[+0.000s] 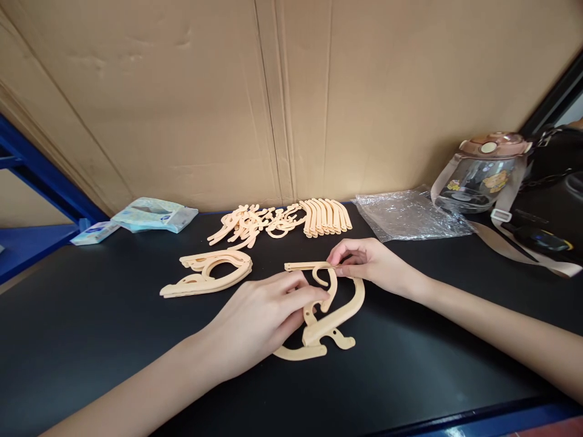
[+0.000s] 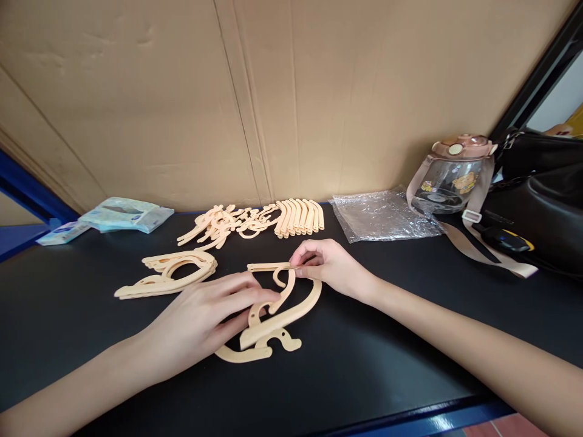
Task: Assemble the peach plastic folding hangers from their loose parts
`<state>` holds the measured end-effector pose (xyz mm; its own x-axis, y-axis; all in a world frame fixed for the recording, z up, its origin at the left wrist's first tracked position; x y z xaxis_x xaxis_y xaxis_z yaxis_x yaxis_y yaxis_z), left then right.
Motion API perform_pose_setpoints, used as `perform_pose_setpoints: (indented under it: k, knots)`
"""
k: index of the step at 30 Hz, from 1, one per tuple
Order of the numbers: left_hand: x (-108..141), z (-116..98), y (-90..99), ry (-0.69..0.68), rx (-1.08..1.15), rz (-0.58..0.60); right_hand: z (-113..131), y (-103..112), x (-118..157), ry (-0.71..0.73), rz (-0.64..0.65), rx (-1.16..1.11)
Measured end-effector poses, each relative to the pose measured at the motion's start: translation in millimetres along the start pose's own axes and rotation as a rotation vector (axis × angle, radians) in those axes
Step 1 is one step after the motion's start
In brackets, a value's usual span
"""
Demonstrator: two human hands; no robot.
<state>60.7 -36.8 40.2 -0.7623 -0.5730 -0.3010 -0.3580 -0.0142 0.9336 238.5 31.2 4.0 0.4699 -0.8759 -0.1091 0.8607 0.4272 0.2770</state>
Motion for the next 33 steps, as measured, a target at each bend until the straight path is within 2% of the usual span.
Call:
perform_pose_setpoints:
  k: [2, 5, 8, 14, 18, 21, 25, 27, 29, 33]
  knots:
    - [-1, 0, -2.4, 0.021, 0.133, 0.065, -1, -1, 0, 0.009, -0.019, 0.021]
    - [-2, 0, -2.9, 0.088, 0.240, 0.065, -2, -1, 1, 0.012, -0.043, 0.039]
    - [-4, -1, -4.6, 0.157, 0.209, 0.053, -2, -1, 1, 0.024, -0.055, 0.045]
    - [-6, -12, -7.0, 0.185, 0.093, 0.092, 6, -3, 4, 0.134, -0.075, 0.069]
    - [-2, -17, -8.1, 0.202, 0.148, 0.085, 9, -1, 5, 0.187, -0.122, 0.223]
    - [0, -11, -10.7, 0.227, 0.271, 0.079, 5, 4, 4, 0.148, -0.159, 0.348]
    - [-4, 9, -11.6, 0.292, 0.391, 0.041, 0, 7, 2, 0.078, -0.143, 0.370]
    - [-6, 20, -10.9, 0.312, 0.378, 0.010, 0, 6, 3, 0.068, -0.123, 0.368]
    - [-7, 26, -10.1, 0.276, 0.327, -0.011, 1, 4, 4, 0.060, -0.114, 0.372]
    - [-7, 28, -7.0, 0.161, 0.044, -0.064, 5, 0, 9, 0.047, -0.113, 0.429]
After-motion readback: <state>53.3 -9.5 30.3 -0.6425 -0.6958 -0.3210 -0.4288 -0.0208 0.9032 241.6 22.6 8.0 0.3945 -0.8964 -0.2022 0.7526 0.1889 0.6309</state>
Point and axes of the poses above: each hand's wrist, its own x-axis away from the middle knuckle, its own y-axis out of the back of the hand, z = x × y, the point moved 5 cm from there along -x, towards the middle knuckle
